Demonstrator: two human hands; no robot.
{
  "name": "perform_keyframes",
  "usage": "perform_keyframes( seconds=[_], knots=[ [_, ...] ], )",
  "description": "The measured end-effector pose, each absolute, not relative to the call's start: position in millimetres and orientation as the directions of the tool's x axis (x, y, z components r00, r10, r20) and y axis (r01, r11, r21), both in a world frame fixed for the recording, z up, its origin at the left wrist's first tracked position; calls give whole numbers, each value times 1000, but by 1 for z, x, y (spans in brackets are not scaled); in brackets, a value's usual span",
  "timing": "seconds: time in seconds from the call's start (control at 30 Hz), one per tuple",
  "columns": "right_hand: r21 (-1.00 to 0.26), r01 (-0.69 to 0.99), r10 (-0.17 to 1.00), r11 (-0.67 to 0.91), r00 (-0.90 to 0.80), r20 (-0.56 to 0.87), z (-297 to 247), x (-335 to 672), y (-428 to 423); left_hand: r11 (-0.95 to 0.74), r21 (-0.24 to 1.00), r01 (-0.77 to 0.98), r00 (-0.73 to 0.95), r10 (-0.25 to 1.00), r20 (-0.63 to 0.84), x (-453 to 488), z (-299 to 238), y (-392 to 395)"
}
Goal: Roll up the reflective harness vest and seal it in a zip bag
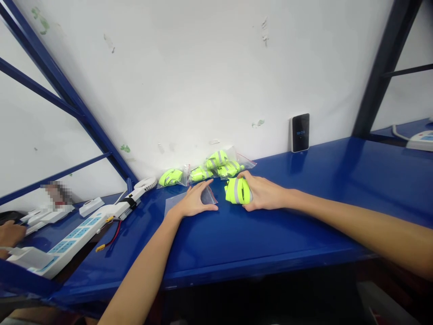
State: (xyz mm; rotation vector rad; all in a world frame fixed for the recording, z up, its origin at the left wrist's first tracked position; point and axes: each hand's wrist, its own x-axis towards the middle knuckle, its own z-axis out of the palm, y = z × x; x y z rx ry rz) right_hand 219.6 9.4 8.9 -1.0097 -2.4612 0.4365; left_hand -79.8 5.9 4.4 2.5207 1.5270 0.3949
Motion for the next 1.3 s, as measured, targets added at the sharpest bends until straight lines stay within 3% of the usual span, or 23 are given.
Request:
perform_keyframes(
  seconds=[0.27, 0.57, 0.9, 1.17, 1.23, 1.3],
  knots=[
    [-510, 570, 748, 645, -606, 269, 9, 219, 11, -433, 315, 844, 413, 901, 133, -69, 2, 3],
    [-471, 452, 640, 758, -658, 398, 2, 218, 16, -524, 369, 767, 447, 850, 278, -53, 20, -16],
    [-470, 376, 584, 799, -673, 454, 3, 214, 9, -689, 179, 702, 606, 710, 358, -28, 24, -27],
    [-485, 283, 520, 828, -711, 473, 13, 201, -5, -754, -145, 641, 733, 543, 410, -12, 24, -31],
    [-471, 254, 496, 845, -704, 509, 16, 199, -6, -753, -142, 642, 730, 544, 412, -9, 24, -29],
    [-466, 282, 519, 839, -672, 527, 18, 199, -4, -748, -63, 660, 695, 577, 428, -8, 23, -26]
  ],
)
